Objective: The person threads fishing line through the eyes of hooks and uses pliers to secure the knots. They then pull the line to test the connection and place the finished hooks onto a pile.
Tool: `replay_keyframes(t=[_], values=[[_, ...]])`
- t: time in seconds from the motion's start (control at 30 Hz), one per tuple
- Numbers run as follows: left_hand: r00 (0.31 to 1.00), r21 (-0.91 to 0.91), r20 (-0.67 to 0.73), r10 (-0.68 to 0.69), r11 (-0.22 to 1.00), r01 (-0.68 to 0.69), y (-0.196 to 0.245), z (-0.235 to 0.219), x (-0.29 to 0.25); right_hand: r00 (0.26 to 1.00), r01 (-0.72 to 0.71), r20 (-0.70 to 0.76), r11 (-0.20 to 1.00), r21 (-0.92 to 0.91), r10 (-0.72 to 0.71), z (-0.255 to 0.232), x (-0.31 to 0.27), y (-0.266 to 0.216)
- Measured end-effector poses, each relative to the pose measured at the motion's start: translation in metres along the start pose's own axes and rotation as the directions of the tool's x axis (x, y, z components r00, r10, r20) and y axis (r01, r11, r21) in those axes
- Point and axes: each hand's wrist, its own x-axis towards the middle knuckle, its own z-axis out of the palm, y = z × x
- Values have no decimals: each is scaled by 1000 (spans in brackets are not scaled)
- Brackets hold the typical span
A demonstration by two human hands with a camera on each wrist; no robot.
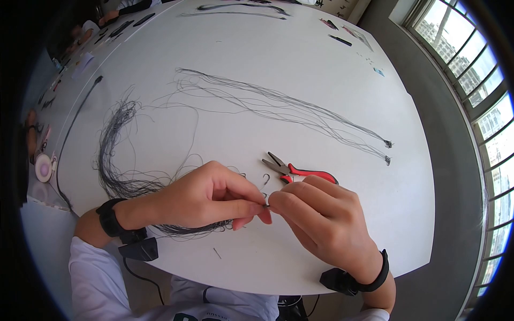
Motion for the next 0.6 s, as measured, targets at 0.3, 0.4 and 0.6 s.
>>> replay_keyframes(t=[0.3,0.4,0.6], values=[[999,25,10,31,999,-32,-1,1,-1,999,49,3,999,4,-49,1,-1,1],[999,50,-29,40,998,-39,-1,3,-1,998,52,-38,998,33,-51,1,-1,1],[992,72,-98,73,995,-66,-5,5,-1,995,69,-70,997,-30,-71,1,-1,2]])
